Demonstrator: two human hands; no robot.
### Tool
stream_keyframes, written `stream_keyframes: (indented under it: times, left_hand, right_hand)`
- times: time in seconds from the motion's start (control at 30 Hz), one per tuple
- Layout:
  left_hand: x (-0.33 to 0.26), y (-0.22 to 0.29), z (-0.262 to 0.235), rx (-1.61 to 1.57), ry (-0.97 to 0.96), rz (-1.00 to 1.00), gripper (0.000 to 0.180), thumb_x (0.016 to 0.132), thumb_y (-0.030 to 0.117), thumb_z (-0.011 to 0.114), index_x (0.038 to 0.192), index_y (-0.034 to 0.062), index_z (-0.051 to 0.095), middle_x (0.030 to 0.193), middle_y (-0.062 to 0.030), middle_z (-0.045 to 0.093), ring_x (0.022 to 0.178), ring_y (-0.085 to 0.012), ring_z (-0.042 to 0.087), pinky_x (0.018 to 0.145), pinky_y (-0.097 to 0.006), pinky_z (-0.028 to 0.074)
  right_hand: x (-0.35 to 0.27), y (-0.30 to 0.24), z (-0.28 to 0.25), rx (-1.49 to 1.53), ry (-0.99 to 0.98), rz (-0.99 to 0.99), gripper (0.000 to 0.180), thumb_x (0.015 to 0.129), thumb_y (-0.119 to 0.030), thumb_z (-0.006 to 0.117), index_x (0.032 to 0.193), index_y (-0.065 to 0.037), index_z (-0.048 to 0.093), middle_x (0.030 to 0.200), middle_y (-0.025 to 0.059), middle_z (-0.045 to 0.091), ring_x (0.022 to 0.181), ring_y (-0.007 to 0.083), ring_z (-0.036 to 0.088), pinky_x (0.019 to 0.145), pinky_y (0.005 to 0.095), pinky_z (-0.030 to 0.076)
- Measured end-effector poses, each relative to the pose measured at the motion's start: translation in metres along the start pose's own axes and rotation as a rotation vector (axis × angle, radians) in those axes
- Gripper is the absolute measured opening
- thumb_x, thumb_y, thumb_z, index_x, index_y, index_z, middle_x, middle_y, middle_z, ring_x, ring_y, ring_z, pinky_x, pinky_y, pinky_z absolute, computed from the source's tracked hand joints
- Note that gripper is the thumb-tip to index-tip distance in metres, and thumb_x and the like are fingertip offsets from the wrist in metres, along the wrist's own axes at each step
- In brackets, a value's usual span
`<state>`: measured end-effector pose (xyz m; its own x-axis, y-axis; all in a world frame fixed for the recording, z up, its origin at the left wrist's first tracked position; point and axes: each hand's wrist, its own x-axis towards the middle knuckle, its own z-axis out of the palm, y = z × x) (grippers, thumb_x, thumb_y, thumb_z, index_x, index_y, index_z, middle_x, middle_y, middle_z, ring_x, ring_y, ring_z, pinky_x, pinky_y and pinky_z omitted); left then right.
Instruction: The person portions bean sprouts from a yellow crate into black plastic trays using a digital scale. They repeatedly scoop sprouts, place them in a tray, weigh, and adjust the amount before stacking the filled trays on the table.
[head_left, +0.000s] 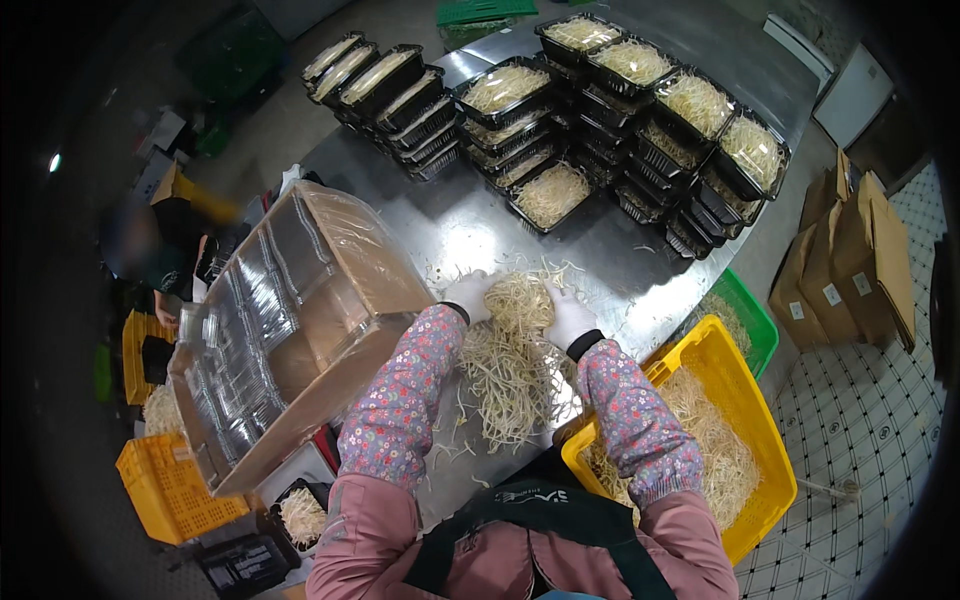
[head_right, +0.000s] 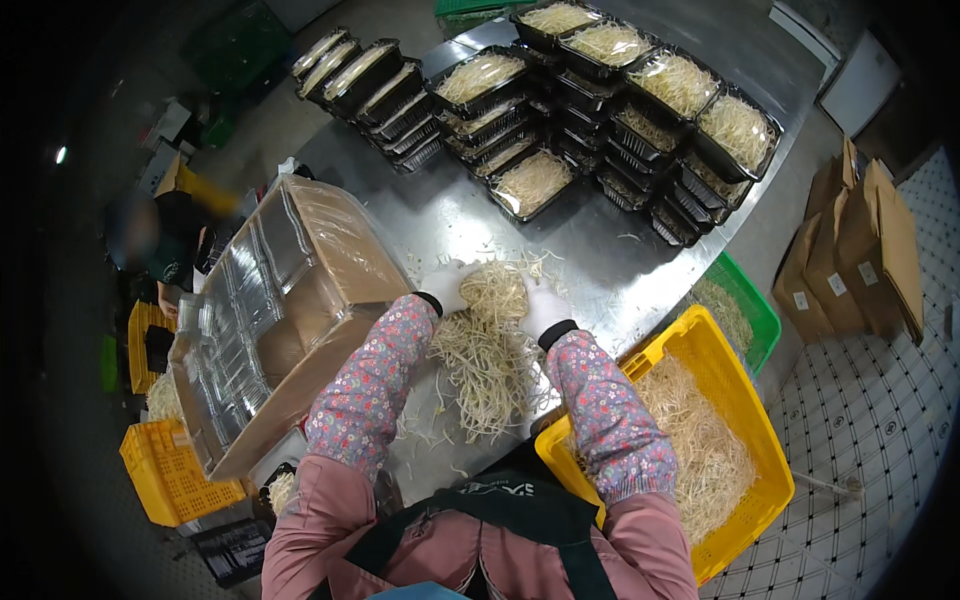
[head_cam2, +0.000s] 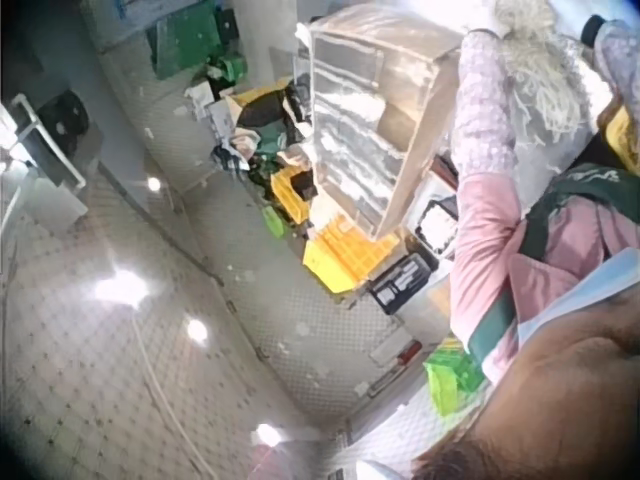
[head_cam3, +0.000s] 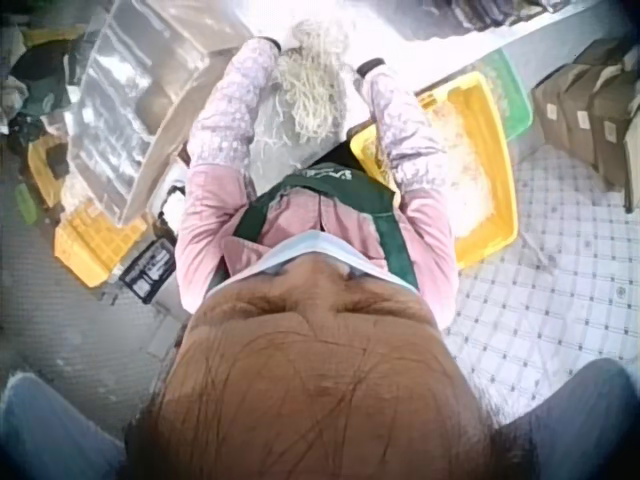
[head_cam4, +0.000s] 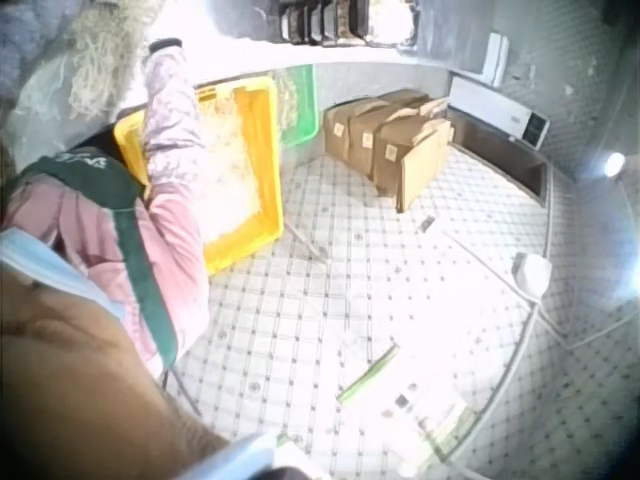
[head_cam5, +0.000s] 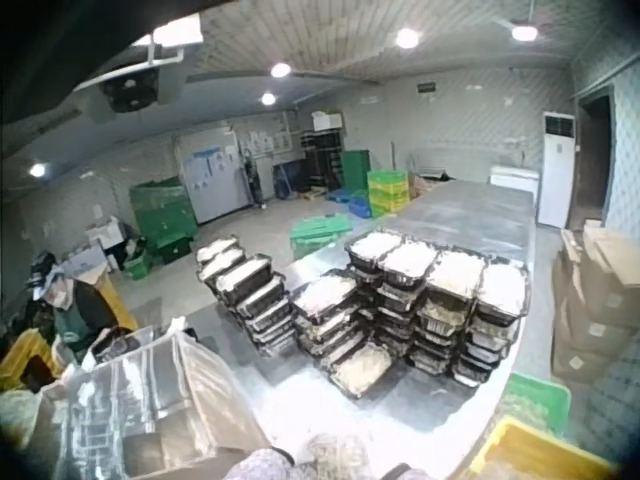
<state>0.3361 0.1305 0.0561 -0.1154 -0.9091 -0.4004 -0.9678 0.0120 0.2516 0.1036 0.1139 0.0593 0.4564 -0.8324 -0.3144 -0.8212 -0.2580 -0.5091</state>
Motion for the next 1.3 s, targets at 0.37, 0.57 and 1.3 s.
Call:
stream_keyframes:
  times: [0.37, 0.57, 1.3]
  left_hand:
    - [-0.16, 0.026, -0.006, -0.302, 0.257, -0.069, 0.055, 0.076, 0.025, 0.066, 0.129, 0.0234, 0.052, 0.122, -0.0103, 0.055, 0.113, -0.0289, 0.055, 0.091, -0.037, 0.049]
    - [-0.194, -0.004, 0.09, -0.205, 0.333, -0.227, 0.061, 0.073, 0.02, 0.069, 0.131, 0.0219, 0.049, 0.132, -0.0086, 0.047, 0.119, -0.0306, 0.05, 0.093, -0.04, 0.048]
    - [-0.31, -0.058, 0.164, -0.16, 0.506, -0.11, 0.041, 0.071, 0.009, 0.06, 0.112, 0.0141, 0.063, 0.12, -0.0081, 0.057, 0.11, -0.0312, 0.053, 0.091, -0.04, 0.047]
  right_hand:
    - [-0.059, -0.004, -0.07, 0.128, -0.054, -0.329, 0.073, 0.067, -0.018, 0.075, 0.135, -0.015, 0.049, 0.11, 0.0181, 0.065, 0.098, 0.0331, 0.063, 0.087, 0.0388, 0.05]
    - [-0.047, -0.002, 0.004, -0.335, 0.011, -0.424, 0.087, 0.065, -0.033, 0.081, 0.14, -0.018, 0.039, 0.136, 0.0153, 0.044, 0.12, 0.0355, 0.048, 0.099, 0.0399, 0.043]
    - [-0.041, -0.061, 0.083, -0.329, 0.047, -0.264, 0.038, 0.073, -0.033, 0.066, 0.107, -0.016, 0.068, 0.102, 0.0174, 0.067, 0.094, 0.034, 0.064, 0.083, 0.0434, 0.052]
